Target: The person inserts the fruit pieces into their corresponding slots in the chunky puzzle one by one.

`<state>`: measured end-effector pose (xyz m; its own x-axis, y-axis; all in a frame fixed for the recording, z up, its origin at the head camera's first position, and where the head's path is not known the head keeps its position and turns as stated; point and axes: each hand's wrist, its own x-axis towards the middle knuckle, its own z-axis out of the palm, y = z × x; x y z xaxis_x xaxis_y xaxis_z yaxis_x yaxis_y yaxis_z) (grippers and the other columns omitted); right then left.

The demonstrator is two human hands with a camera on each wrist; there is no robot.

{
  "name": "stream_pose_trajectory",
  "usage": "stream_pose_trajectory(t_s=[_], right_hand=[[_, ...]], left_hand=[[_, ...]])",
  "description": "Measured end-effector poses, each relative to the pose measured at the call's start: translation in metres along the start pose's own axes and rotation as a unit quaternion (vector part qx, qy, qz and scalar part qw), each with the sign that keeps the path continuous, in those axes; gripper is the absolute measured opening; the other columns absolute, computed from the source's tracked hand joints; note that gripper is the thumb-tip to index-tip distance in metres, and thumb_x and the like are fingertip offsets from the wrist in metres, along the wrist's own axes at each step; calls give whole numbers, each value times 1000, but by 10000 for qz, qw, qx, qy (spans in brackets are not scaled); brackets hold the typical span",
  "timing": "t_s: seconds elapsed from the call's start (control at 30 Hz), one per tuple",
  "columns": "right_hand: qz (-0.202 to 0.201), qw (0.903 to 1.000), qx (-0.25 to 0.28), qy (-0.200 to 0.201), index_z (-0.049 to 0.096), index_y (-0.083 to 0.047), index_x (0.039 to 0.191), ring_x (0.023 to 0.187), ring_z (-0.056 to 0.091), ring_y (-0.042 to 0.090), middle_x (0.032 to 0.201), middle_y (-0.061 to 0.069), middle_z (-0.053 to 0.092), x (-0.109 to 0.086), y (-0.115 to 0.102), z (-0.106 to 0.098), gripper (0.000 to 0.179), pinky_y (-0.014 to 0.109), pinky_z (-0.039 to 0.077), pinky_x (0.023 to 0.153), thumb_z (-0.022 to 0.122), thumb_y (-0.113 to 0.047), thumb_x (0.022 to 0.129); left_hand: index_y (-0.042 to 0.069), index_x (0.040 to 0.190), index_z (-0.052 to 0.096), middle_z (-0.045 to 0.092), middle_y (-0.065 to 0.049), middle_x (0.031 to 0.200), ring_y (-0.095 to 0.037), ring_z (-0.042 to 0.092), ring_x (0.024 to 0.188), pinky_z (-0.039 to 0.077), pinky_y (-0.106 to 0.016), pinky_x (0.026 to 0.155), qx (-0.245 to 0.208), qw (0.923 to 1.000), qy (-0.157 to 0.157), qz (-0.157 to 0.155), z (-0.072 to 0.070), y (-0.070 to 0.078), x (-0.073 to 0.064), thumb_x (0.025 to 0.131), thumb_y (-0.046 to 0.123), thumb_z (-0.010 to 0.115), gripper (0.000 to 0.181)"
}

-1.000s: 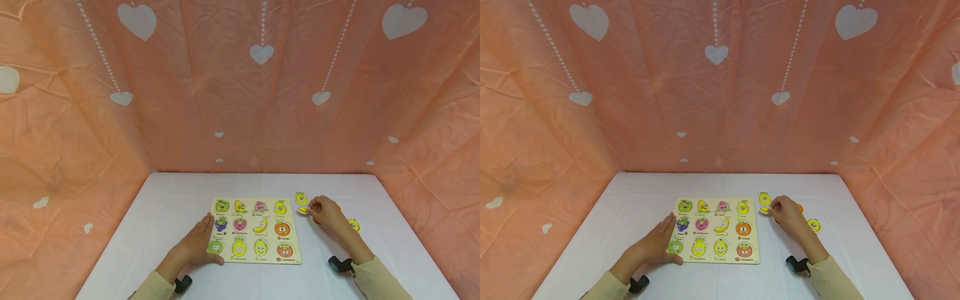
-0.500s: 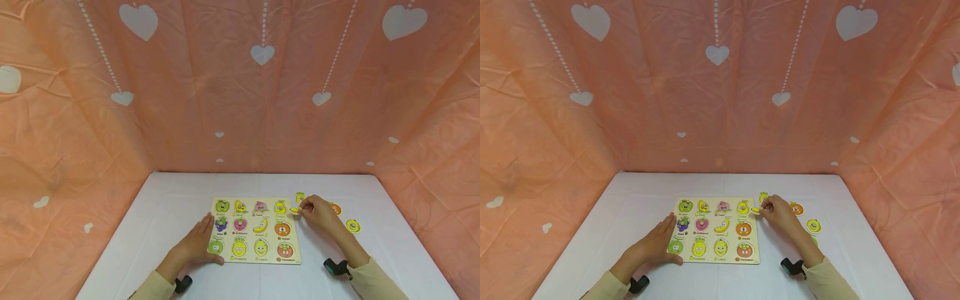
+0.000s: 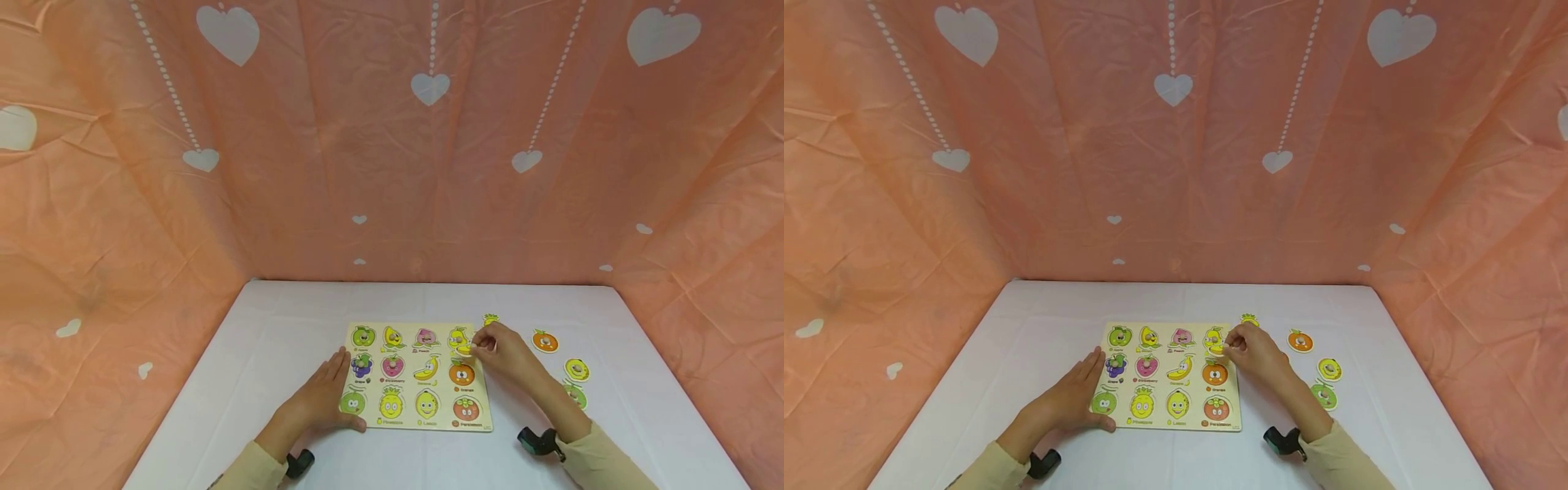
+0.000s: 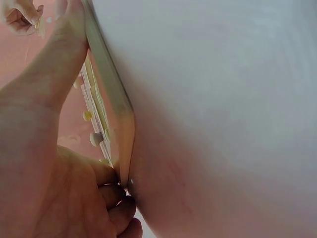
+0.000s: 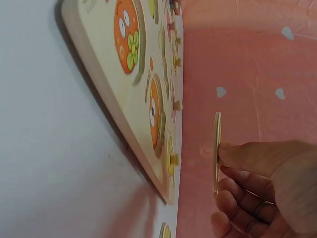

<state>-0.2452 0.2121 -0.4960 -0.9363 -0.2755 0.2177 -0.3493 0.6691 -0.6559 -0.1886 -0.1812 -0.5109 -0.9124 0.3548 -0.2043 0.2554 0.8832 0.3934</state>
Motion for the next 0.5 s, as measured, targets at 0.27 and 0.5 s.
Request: stream_pose_trajectory(t_s=[0.27,0.5], right_hand=[[-170,9996,97,-192,72,-9,94,83,54,13,91,-2,60,0,-7,9,13,23,49,69,84,-6,91],[-27,9991,169,-383,71,-11,94,84,54,14,91,-3,59,2,-14,19,14,23,49,70,85,-10,92]], left_hand=[[-12,165,19,15,-30,175,-42,17,164,20,-54,134,80,10000,-14,31,-2,1,0,69,61,96,144],[-12,165,20,16,-30,175,-41,18,164,20,-54,134,104,9999,23,-1,-2,3,-1,68,61,97,144]])
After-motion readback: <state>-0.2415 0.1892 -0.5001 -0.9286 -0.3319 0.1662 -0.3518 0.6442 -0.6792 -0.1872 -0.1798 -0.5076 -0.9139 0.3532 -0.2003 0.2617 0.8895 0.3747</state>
